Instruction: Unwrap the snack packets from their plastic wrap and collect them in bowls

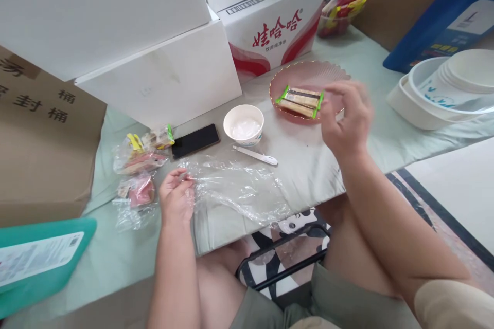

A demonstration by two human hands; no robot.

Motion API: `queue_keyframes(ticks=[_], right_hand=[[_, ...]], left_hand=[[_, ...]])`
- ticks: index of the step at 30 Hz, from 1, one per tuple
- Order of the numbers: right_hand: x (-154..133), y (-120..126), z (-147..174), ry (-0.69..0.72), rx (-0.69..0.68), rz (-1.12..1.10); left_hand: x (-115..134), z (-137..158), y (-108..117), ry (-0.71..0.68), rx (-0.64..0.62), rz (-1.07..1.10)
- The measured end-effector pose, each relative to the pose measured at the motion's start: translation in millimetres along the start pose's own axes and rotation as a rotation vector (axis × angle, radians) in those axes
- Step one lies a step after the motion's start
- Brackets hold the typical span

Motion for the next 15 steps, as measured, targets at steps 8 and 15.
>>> queue_keyframes(ticks=[8, 15], right_hand=[[-103.1, -51.7, 111.0, 0.197, -0.954, -0.510], [-127.9, -87.1, 170.4, 0.341, -1.199, -0.233]], left_hand=[[-7.6, -2.5, 6.7, -0.062, -0.012, -0.141], [12.5, 8.8, 41.8, -0.333, 0.111, -0.452]])
Point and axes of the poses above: each hand's wrist, its own z-axis away from the middle knuckle, its own y-axis out of the back of the hand, x = y × z, the point moved 7 cm from there along -z, towards the middle knuckle, and after that the axes turned 6 degrees about -z, right-handed, at the moved point
